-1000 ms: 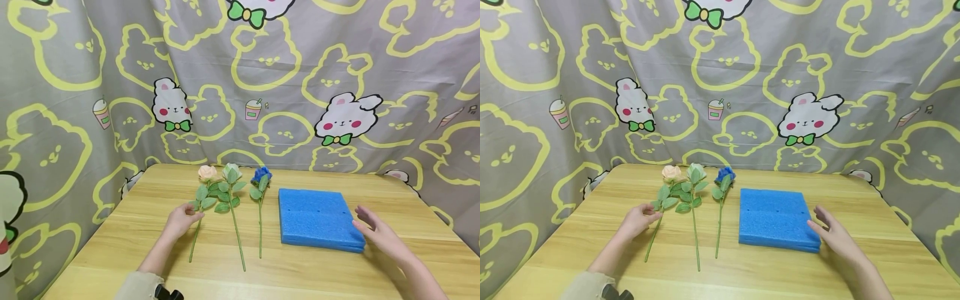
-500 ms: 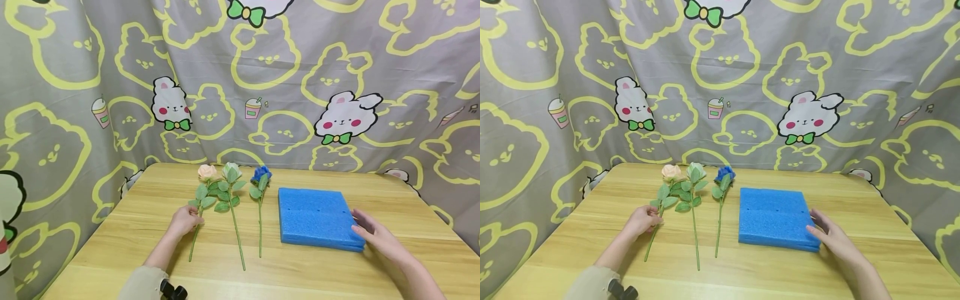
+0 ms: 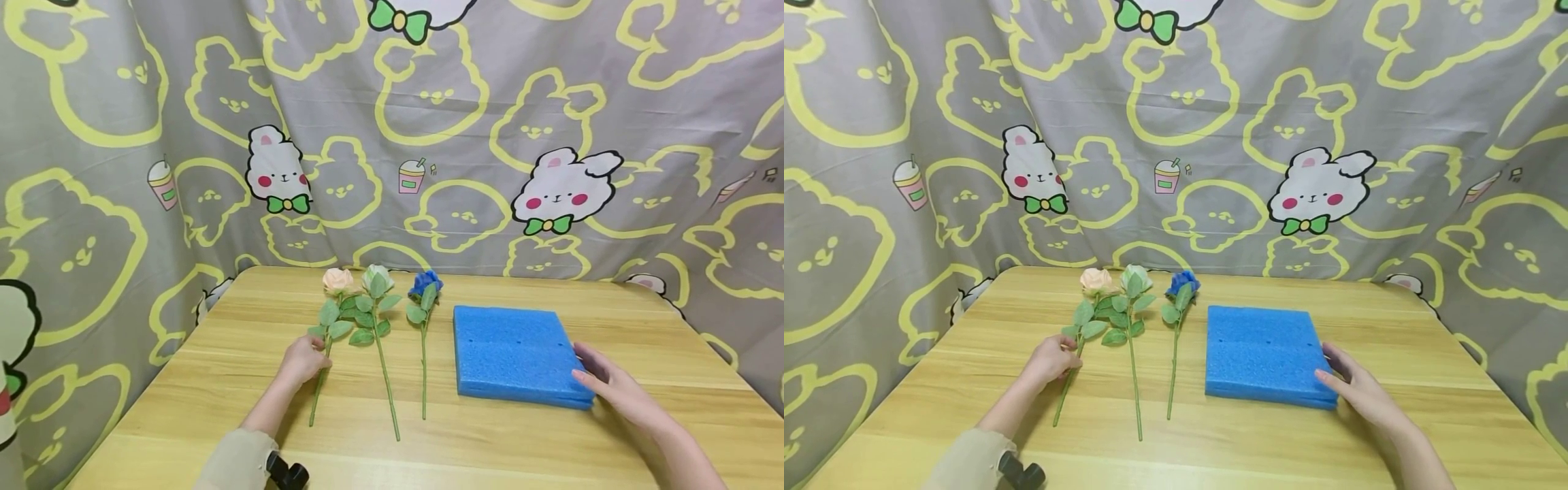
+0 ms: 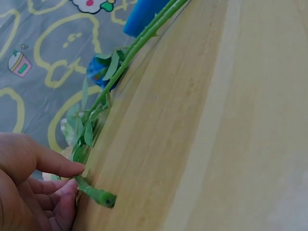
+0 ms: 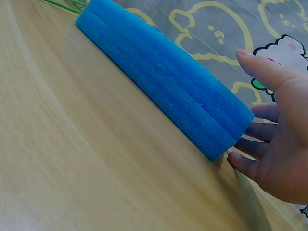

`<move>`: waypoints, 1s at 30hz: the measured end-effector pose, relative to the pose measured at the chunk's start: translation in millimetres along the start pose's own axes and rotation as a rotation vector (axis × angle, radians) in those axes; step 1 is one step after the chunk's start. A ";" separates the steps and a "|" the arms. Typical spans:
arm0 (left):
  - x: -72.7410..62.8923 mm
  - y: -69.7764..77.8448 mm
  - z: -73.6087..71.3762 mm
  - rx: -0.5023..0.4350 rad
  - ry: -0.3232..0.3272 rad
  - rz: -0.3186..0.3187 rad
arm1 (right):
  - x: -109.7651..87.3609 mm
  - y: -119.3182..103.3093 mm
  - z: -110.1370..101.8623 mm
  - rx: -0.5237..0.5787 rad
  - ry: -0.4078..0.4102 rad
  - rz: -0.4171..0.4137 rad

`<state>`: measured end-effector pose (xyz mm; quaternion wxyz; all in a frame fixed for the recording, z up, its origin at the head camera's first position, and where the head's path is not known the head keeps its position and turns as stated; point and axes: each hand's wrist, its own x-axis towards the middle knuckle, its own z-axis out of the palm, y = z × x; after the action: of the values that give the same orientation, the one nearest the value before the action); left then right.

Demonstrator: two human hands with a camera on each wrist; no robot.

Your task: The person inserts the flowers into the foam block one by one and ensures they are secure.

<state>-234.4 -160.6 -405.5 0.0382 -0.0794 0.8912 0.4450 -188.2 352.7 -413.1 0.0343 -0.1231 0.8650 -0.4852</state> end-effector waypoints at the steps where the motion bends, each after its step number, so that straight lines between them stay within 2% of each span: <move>1: 0.1 0.2 -0.4 -0.011 -0.004 -0.005 | 0.0 -0.2 -0.3 0.001 -0.002 0.003; 9: 1.4 2.5 -3.1 -0.173 -0.014 -0.055 | 0.5 -0.3 -2.1 0.006 -0.004 0.020; 16: 0.2 -0.9 -3.0 -0.287 -0.067 -0.043 | -0.3 -0.7 -1.8 0.018 -0.004 0.018; 24: -1.7 -3.4 -6.8 -0.373 -0.166 -0.039 | -1.7 -1.2 -1.1 0.013 -0.009 0.012; 30: -3.4 -10.2 -11.9 -0.496 -0.259 -0.014 | -2.1 -0.2 -1.4 0.020 -0.016 0.013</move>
<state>-229.2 -175.8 -405.9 0.1339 -0.0349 0.7422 0.6557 -186.4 354.3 -412.3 0.0456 -0.1212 0.8607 -0.4924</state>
